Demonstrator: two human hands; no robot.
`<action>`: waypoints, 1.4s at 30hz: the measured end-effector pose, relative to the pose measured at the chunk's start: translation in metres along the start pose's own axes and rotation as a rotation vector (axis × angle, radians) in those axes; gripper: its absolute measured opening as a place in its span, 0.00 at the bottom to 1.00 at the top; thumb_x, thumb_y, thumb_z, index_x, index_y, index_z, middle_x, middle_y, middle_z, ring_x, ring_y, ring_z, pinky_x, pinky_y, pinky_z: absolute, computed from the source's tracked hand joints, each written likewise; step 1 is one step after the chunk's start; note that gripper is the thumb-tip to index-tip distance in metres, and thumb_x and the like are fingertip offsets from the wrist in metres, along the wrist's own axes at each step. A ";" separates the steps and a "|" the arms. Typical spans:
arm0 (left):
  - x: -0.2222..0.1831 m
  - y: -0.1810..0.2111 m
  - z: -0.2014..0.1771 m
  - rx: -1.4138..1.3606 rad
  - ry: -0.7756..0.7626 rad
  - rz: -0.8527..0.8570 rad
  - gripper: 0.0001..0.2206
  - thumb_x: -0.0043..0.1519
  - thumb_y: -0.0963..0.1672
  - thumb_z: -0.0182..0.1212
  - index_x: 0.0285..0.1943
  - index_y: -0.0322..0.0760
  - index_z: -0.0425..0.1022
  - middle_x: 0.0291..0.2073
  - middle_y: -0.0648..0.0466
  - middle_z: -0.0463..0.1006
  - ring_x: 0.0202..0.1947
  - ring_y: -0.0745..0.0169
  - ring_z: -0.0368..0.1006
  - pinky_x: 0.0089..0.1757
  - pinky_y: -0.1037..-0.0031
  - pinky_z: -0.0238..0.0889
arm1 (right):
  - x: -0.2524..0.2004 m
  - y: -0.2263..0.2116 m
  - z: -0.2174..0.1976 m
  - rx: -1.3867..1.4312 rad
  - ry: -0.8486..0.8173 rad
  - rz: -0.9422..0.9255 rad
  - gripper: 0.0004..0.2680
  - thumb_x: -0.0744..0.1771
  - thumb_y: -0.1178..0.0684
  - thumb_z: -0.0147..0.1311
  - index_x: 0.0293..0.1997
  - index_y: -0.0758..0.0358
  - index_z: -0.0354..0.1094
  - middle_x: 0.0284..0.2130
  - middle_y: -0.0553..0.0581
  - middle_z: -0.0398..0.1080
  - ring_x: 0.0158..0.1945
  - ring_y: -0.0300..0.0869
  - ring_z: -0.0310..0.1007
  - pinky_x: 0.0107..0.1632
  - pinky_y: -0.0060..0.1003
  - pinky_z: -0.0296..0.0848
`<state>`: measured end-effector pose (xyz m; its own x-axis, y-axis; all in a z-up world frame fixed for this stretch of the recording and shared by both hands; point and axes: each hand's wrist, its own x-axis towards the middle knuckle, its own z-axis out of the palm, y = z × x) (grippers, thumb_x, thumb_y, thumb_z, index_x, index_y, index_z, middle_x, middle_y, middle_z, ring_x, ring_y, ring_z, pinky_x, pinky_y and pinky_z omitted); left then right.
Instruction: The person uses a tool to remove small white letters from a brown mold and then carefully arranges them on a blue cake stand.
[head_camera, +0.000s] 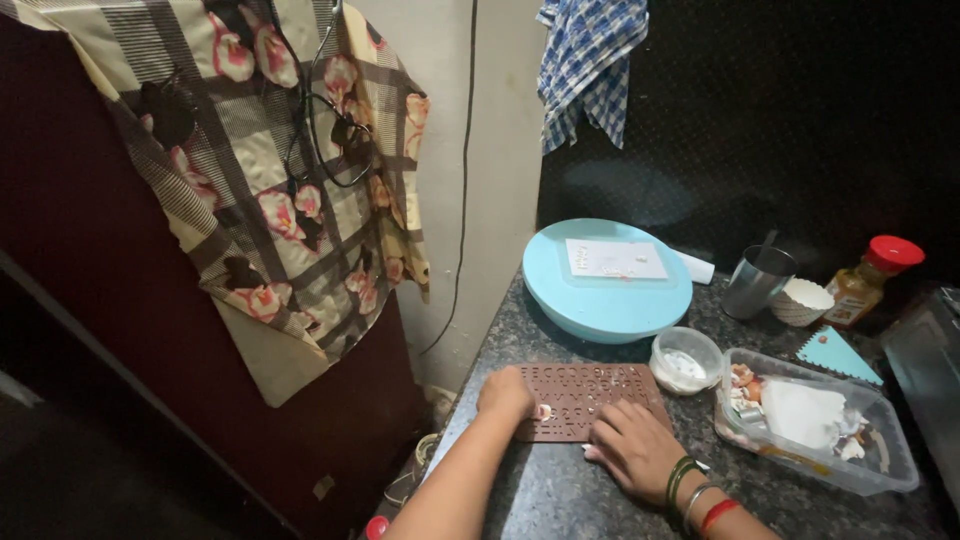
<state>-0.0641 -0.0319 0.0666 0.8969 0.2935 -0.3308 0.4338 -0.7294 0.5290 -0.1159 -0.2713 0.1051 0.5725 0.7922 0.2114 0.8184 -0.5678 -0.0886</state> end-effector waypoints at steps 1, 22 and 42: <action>-0.002 0.000 -0.002 0.006 -0.006 0.009 0.24 0.49 0.46 0.79 0.54 0.36 0.81 0.55 0.40 0.79 0.58 0.42 0.75 0.54 0.60 0.71 | 0.001 -0.001 -0.001 0.006 -0.009 0.008 0.10 0.68 0.44 0.52 0.39 0.60 0.66 0.37 0.58 0.64 0.43 0.52 0.65 0.48 0.46 0.65; -0.007 -0.003 -0.004 -0.020 0.011 -0.001 0.22 0.51 0.45 0.77 0.55 0.36 0.80 0.56 0.40 0.78 0.59 0.42 0.74 0.55 0.58 0.71 | 0.045 0.002 -0.013 -0.061 -0.071 0.928 0.25 0.65 0.28 0.49 0.60 0.54 0.64 0.53 0.59 0.72 0.50 0.56 0.79 0.50 0.51 0.77; 0.010 -0.022 0.010 -0.065 0.093 0.086 0.21 0.45 0.45 0.80 0.48 0.37 0.83 0.50 0.39 0.80 0.54 0.39 0.77 0.53 0.56 0.71 | 0.042 0.021 0.019 0.325 -0.032 0.436 0.12 0.66 0.52 0.52 0.55 0.51 0.74 0.46 0.54 0.75 0.51 0.49 0.76 0.54 0.43 0.72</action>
<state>-0.0657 -0.0192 0.0437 0.9338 0.2896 -0.2102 0.3570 -0.7133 0.6031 -0.0741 -0.2454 0.0936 0.8593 0.5081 0.0584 0.4750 -0.7507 -0.4592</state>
